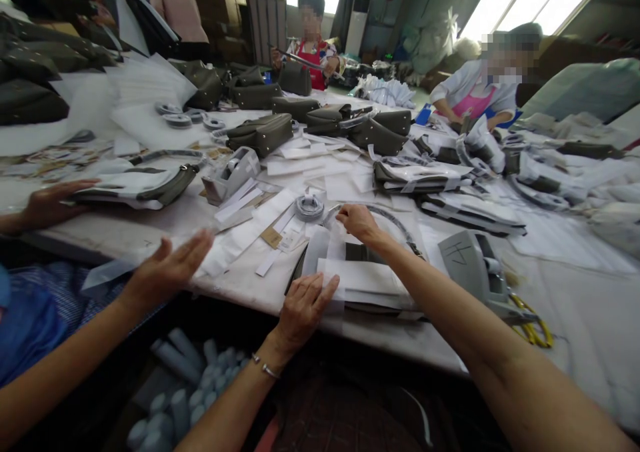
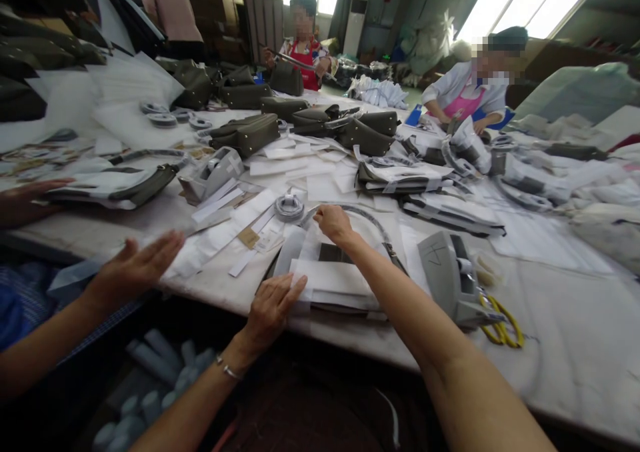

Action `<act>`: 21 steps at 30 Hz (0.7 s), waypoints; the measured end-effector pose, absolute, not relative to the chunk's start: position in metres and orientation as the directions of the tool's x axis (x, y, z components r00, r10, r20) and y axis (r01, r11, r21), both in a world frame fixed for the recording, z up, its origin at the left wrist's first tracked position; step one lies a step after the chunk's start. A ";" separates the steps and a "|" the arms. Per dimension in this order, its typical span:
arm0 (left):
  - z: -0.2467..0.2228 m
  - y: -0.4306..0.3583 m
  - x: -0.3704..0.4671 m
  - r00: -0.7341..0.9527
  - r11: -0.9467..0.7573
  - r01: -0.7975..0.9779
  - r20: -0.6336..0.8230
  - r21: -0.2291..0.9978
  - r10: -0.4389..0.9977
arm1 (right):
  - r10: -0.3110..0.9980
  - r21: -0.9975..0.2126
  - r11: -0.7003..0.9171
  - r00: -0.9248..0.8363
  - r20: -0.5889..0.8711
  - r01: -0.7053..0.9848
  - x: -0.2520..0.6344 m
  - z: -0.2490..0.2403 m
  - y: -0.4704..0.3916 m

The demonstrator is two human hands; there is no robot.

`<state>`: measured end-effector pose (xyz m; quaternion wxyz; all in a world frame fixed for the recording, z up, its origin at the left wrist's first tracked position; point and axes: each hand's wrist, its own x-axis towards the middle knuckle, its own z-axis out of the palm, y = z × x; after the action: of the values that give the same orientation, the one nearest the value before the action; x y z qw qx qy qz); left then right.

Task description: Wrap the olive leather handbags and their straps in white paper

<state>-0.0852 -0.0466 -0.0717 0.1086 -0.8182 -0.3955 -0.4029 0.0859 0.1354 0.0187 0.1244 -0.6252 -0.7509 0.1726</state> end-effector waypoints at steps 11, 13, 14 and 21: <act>-0.067 -0.044 -0.086 0.339 -0.654 0.740 0.753 0.157 0.563 | 0.983 -0.751 0.181 -0.086 0.163 0.635 0.124 0.080 0.070; -0.064 -0.042 -0.087 0.308 -0.642 0.741 0.749 0.197 0.586 | 0.958 -0.873 0.150 -0.286 0.012 0.465 0.141 0.108 0.021; -0.061 -0.040 -0.087 0.285 -0.633 0.740 0.747 0.228 0.601 | 0.886 -0.905 0.087 -0.448 -0.121 0.417 0.150 0.119 -0.004; -0.043 -0.028 -0.098 0.056 -0.564 0.661 0.717 0.495 0.695 | 0.630 -0.759 -0.038 -0.574 -0.523 0.650 0.184 0.067 -0.088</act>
<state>-0.0976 -0.0279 -0.0425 -0.0169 -0.7265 -0.4664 -0.5044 0.1844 -0.0877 0.0666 -0.0087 -0.4614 -0.6934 0.5534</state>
